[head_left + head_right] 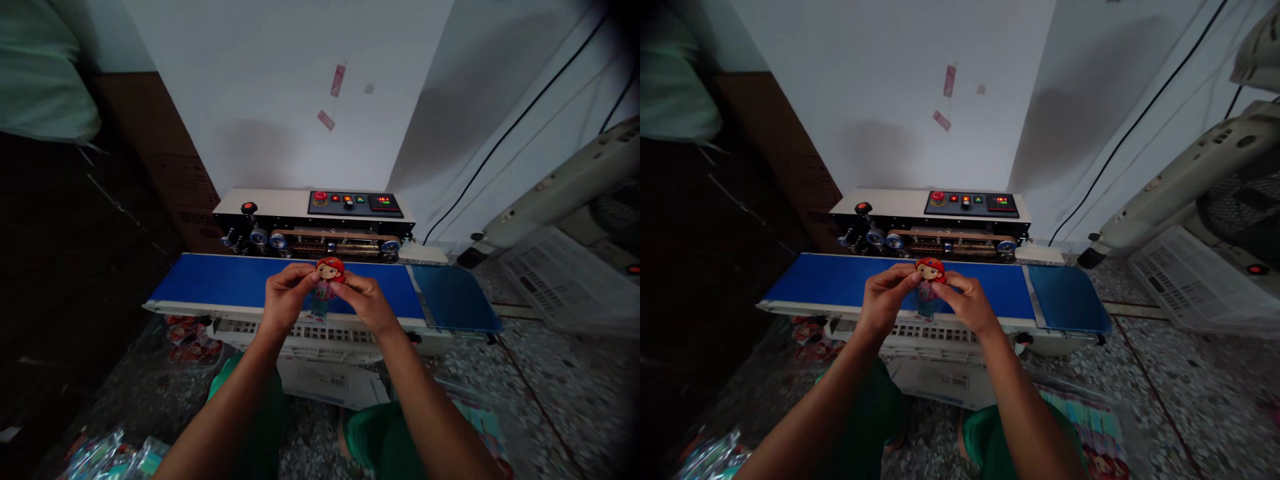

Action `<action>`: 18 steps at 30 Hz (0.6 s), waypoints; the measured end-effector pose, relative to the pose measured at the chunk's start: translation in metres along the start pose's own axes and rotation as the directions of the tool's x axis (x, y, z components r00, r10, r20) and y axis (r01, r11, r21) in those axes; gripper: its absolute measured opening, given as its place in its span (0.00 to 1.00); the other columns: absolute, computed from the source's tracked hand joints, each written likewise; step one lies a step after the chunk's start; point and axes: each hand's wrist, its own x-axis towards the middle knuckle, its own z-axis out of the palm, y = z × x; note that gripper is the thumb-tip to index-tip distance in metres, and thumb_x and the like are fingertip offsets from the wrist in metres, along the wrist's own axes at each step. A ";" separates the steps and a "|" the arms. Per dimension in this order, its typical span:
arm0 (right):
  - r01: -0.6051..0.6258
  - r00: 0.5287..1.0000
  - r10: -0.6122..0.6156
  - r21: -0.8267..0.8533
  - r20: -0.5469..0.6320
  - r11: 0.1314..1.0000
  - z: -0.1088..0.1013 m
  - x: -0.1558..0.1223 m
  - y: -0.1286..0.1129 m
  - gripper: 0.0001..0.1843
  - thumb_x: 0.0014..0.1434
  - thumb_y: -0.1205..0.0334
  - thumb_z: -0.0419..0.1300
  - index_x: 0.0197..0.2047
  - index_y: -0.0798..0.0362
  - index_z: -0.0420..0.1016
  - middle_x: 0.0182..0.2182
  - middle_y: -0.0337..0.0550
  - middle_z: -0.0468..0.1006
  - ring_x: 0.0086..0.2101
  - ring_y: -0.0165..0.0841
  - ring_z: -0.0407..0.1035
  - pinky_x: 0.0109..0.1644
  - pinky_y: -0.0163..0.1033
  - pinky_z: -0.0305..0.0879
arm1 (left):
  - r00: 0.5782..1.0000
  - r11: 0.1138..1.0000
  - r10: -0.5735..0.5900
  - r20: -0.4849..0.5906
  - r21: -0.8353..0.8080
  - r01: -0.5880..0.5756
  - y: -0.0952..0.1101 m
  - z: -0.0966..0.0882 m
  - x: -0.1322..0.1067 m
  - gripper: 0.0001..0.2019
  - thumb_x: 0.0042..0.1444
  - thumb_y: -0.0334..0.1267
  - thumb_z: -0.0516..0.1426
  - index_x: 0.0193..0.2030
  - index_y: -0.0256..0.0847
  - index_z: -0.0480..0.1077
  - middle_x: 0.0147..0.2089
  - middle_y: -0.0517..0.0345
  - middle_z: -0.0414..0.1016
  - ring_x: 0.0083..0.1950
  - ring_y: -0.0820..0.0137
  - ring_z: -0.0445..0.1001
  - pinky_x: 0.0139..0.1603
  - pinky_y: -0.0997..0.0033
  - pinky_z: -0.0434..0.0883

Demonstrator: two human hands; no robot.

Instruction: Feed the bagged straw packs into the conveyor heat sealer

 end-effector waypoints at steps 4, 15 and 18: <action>-0.042 0.999 0.042 0.060 -0.005 0.997 0.005 0.002 0.003 0.14 0.54 0.54 0.62 0.44 0.47 0.78 0.40 0.39 0.79 0.44 0.37 0.71 0.50 0.43 0.65 | 0.993 0.985 -0.115 -0.039 -0.130 0.109 -0.005 0.002 0.000 0.07 0.46 0.38 0.65 0.32 0.39 0.78 0.36 0.53 0.80 0.39 0.65 0.77 0.47 0.62 0.71; -0.105 0.988 0.116 0.112 -0.099 0.988 0.013 0.003 0.009 0.16 0.51 0.52 0.64 0.42 0.51 0.77 0.38 0.42 0.79 0.39 0.35 0.71 0.44 0.40 0.66 | 0.968 0.955 -0.243 0.065 -0.160 0.250 -0.012 -0.002 -0.002 0.07 0.46 0.39 0.65 0.29 0.37 0.75 0.32 0.56 0.78 0.34 0.72 0.74 0.40 0.71 0.69; -0.120 0.984 0.130 0.093 -0.119 0.988 0.016 0.002 0.010 0.15 0.52 0.51 0.63 0.38 0.53 0.77 0.32 0.41 0.78 0.34 0.32 0.70 0.38 0.38 0.65 | 0.976 0.973 -0.218 0.016 -0.077 0.219 -0.014 0.000 -0.004 0.08 0.46 0.40 0.64 0.26 0.37 0.73 0.26 0.60 0.75 0.29 0.74 0.70 0.34 0.74 0.67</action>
